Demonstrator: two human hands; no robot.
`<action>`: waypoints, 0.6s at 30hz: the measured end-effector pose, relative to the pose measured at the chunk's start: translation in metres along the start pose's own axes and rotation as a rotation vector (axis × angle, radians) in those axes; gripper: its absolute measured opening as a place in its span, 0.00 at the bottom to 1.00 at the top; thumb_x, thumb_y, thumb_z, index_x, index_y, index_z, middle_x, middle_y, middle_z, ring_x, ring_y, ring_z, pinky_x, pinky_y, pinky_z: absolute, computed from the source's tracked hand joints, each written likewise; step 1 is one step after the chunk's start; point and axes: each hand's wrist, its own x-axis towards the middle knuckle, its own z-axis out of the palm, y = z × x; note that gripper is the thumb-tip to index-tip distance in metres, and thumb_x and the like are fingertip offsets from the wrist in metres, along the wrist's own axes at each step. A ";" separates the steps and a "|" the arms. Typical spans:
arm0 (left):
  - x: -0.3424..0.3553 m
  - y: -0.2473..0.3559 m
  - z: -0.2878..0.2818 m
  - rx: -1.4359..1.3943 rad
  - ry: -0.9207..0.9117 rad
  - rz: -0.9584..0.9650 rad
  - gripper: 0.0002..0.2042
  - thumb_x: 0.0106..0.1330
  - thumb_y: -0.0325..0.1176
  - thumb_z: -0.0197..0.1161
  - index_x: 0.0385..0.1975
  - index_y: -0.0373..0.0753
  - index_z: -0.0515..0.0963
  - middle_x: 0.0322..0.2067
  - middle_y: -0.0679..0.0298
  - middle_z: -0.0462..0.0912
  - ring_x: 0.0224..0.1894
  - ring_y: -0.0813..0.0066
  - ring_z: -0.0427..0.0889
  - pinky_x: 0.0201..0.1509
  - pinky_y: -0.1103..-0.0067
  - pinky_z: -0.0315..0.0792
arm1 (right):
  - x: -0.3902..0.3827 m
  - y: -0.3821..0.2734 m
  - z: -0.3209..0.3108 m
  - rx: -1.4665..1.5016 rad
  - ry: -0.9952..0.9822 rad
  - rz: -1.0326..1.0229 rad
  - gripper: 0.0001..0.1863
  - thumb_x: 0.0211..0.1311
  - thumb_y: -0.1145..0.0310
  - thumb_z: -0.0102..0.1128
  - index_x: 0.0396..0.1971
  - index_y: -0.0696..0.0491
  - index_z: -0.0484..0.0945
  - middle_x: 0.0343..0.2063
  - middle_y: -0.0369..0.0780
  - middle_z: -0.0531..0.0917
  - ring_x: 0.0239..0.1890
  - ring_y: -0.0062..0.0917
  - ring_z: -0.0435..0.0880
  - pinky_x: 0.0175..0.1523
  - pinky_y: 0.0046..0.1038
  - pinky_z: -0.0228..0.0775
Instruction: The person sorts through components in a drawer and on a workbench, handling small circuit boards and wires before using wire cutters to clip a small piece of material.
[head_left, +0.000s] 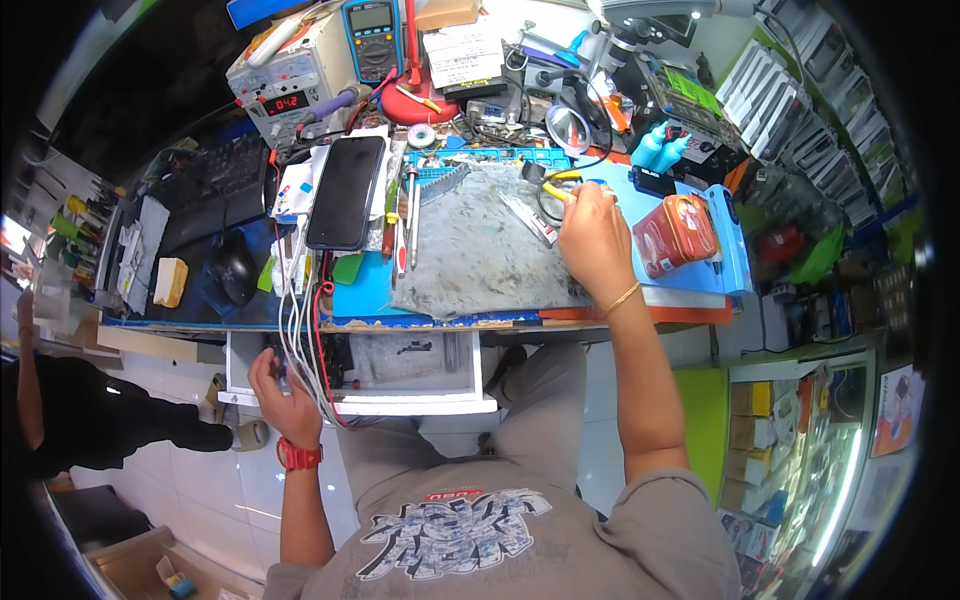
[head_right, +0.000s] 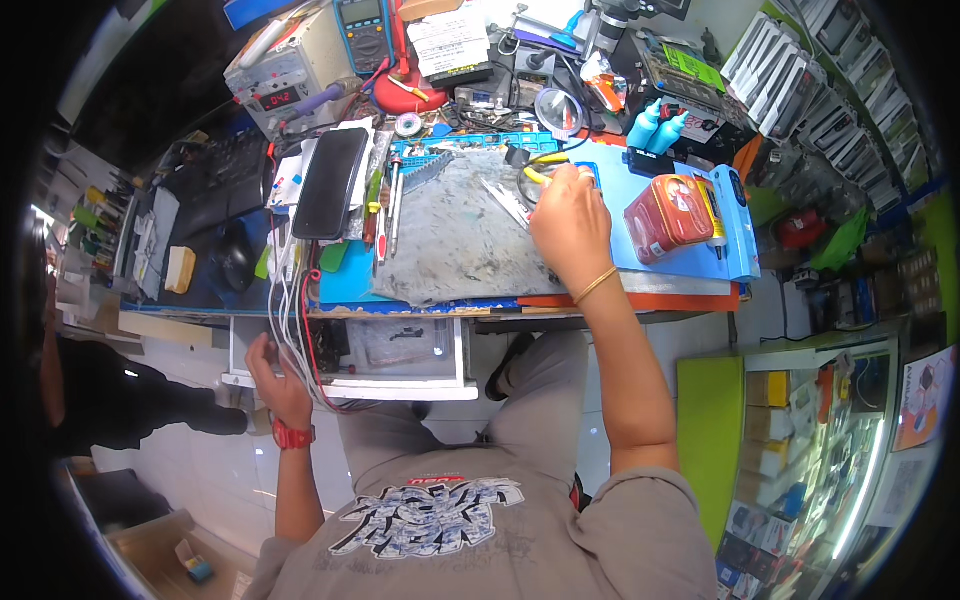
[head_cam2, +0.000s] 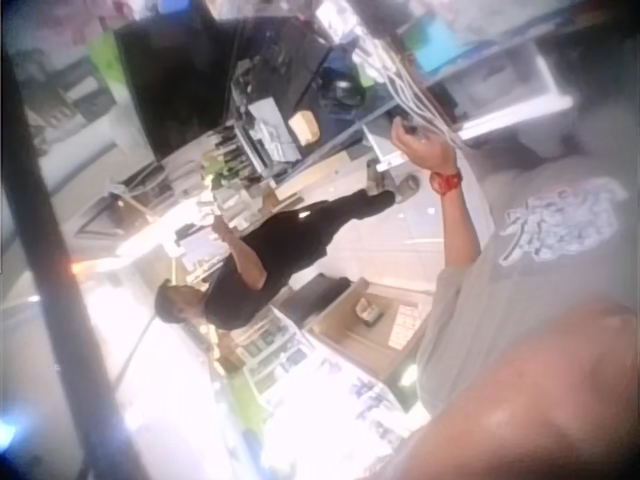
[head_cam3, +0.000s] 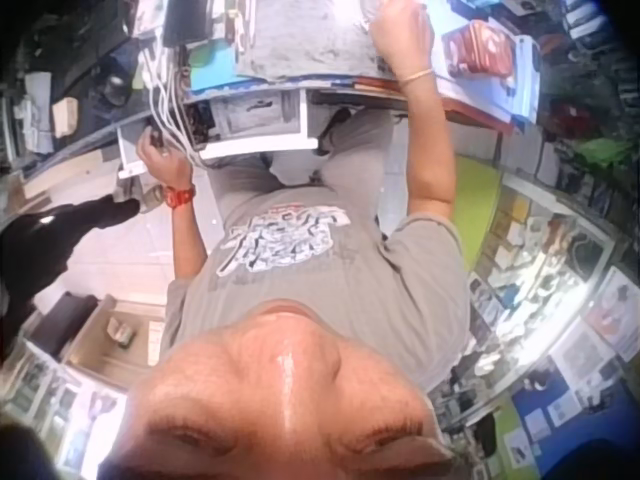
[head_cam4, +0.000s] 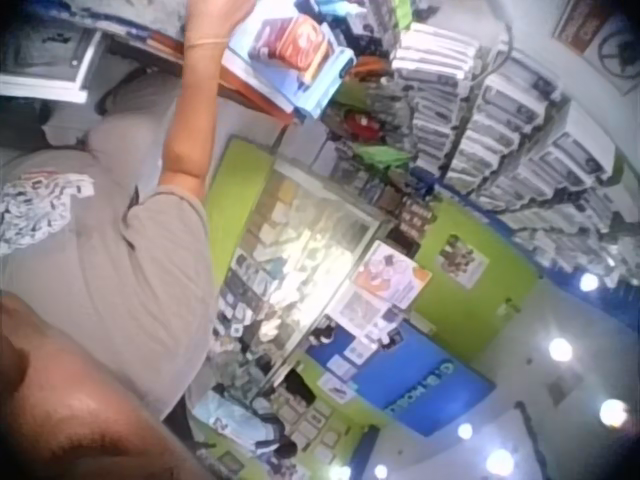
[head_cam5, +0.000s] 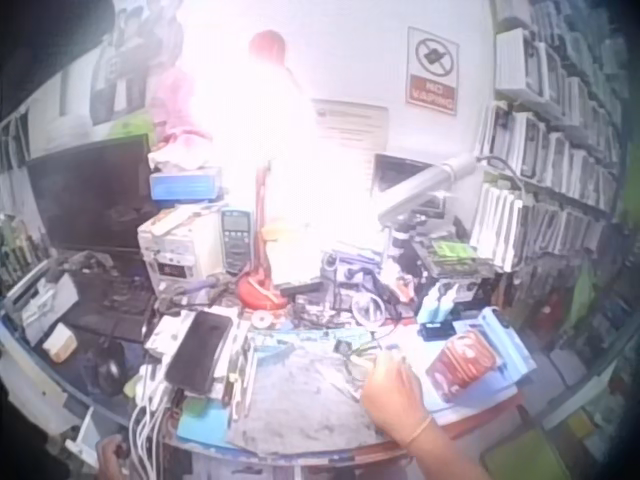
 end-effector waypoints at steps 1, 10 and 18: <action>0.000 0.000 0.001 -0.013 -0.003 -0.019 0.19 0.75 0.23 0.60 0.64 0.31 0.73 0.59 0.52 0.76 0.54 0.59 0.81 0.60 0.69 0.75 | -0.002 -0.001 0.002 0.004 -0.006 -0.004 0.09 0.70 0.71 0.58 0.42 0.62 0.75 0.42 0.56 0.80 0.42 0.50 0.84 0.49 0.46 0.79; -0.001 0.001 -0.002 -0.036 -0.007 -0.028 0.19 0.75 0.22 0.60 0.64 0.31 0.72 0.59 0.52 0.76 0.55 0.59 0.81 0.61 0.69 0.75 | -0.028 -0.011 -0.010 -0.293 0.085 -0.002 0.06 0.68 0.76 0.56 0.41 0.62 0.73 0.41 0.54 0.79 0.39 0.46 0.86 0.46 0.40 0.81; 0.000 0.004 -0.002 -0.045 -0.008 -0.059 0.19 0.71 0.19 0.59 0.62 0.29 0.74 0.60 0.50 0.76 0.57 0.52 0.81 0.64 0.66 0.76 | -0.074 -0.028 -0.027 0.225 0.200 -0.086 0.08 0.73 0.74 0.56 0.47 0.60 0.74 0.44 0.52 0.78 0.41 0.48 0.82 0.44 0.46 0.74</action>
